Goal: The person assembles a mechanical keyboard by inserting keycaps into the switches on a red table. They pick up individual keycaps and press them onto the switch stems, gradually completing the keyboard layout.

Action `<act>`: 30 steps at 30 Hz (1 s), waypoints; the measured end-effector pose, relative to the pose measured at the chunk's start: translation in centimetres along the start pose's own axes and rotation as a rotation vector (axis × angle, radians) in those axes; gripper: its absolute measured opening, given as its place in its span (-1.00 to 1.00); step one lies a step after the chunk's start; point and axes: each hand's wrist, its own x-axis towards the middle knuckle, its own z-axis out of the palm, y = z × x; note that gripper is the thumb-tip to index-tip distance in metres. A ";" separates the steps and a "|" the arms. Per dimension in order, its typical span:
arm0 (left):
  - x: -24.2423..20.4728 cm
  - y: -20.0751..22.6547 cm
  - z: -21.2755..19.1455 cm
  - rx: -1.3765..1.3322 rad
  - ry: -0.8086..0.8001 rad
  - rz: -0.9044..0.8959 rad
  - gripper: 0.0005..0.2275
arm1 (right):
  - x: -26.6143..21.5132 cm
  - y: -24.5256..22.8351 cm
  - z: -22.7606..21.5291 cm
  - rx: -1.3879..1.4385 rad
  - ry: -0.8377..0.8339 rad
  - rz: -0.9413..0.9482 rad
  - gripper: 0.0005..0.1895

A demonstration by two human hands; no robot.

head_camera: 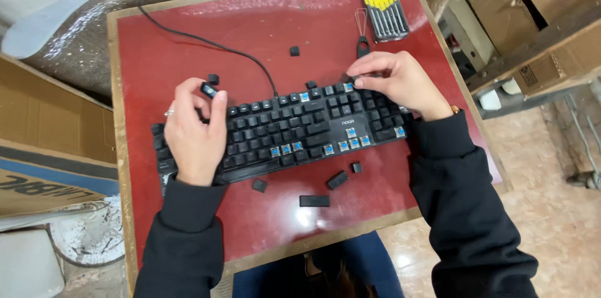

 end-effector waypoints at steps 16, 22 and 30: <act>-0.6 -0.9 0.2 -0.021 -0.022 0.003 -0.78 | 0.3 2.8 0.3 -0.242 0.045 -0.093 -0.77; -0.4 -0.6 0.1 -0.048 -0.020 0.018 -0.79 | 0.3 2.0 0.2 -0.291 0.025 -0.075 -0.78; -0.4 -0.5 0.0 -0.042 -0.023 0.039 -0.78 | 0.3 1.8 0.4 -0.333 0.027 -0.047 -0.82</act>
